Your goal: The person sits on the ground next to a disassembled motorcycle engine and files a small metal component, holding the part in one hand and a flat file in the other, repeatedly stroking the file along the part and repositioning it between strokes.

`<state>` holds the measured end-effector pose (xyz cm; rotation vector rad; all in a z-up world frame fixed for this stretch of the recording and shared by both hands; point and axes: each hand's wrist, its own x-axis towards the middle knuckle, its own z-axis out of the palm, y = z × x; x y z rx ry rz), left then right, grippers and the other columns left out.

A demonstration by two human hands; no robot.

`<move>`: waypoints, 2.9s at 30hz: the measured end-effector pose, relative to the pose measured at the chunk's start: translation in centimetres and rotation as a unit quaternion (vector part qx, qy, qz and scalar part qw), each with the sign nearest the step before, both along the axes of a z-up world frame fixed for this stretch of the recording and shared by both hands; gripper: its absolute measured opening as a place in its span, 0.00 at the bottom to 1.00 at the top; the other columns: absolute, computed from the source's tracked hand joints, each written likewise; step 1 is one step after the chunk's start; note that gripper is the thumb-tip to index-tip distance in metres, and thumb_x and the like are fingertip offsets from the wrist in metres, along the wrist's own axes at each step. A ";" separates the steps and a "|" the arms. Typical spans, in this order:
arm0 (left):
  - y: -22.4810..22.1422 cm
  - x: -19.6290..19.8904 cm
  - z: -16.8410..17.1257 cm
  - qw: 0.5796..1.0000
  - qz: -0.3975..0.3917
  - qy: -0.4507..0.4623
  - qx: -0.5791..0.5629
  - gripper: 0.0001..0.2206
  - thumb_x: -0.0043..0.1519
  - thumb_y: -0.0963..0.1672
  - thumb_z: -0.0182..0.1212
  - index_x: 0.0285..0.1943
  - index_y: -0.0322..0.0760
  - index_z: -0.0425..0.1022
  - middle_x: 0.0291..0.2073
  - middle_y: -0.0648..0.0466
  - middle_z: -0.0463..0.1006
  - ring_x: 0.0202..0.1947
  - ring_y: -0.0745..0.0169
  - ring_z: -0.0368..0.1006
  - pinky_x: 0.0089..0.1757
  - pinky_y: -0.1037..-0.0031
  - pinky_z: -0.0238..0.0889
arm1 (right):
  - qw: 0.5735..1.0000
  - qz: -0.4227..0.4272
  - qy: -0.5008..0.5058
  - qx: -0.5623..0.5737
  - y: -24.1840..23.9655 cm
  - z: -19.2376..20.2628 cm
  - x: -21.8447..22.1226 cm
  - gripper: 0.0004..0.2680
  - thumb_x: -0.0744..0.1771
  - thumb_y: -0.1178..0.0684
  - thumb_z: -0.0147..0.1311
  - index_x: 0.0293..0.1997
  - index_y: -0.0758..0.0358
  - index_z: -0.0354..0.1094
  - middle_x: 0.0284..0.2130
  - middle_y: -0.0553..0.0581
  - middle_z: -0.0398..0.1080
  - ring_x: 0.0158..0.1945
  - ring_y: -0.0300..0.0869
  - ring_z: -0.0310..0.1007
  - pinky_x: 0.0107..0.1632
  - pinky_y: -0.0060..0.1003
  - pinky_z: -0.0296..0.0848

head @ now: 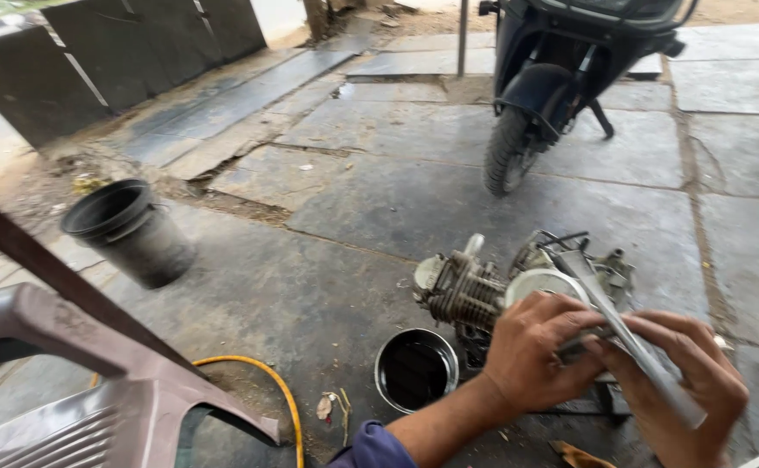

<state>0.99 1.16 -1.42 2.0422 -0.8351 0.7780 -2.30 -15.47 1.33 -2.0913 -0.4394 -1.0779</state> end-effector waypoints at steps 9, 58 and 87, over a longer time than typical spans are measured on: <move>1.5 -1.3 4.1 0.971 -0.197 0.111 -0.080 0.15 0.72 0.44 0.55 0.66 0.34 0.74 0.51 0.45 0.83 0.50 0.54 0.83 0.51 0.65 0.78 | 0.997 0.027 -0.017 0.064 -1.4 -1.9 1.0 0.13 0.62 0.49 0.70 0.49 0.57 0.77 0.48 0.53 0.77 0.52 0.39 0.77 0.50 0.33 0.79; -2.5 -5.4 1.7 0.836 -0.299 0.363 -0.284 0.50 0.56 0.65 0.43 0.86 0.46 0.33 0.87 0.46 0.24 0.85 0.44 0.20 0.71 0.44 0.16 | 0.811 0.131 0.203 0.533 3.2 -0.4 10.5 0.28 0.70 0.33 0.26 0.77 0.58 0.39 0.78 0.60 0.40 0.81 0.49 0.34 0.76 0.51 0.33; -3.0 4.6 1.1 0.811 -0.180 0.359 -0.425 0.41 0.61 0.63 0.20 0.83 0.47 0.29 0.82 0.55 0.31 0.79 0.51 0.26 0.67 0.47 0.26 | 0.819 0.300 0.322 0.368 4.1 -11.7 0.7 0.27 0.69 0.35 0.30 0.76 0.55 0.36 0.77 0.57 0.35 0.80 0.47 0.30 0.75 0.50 0.33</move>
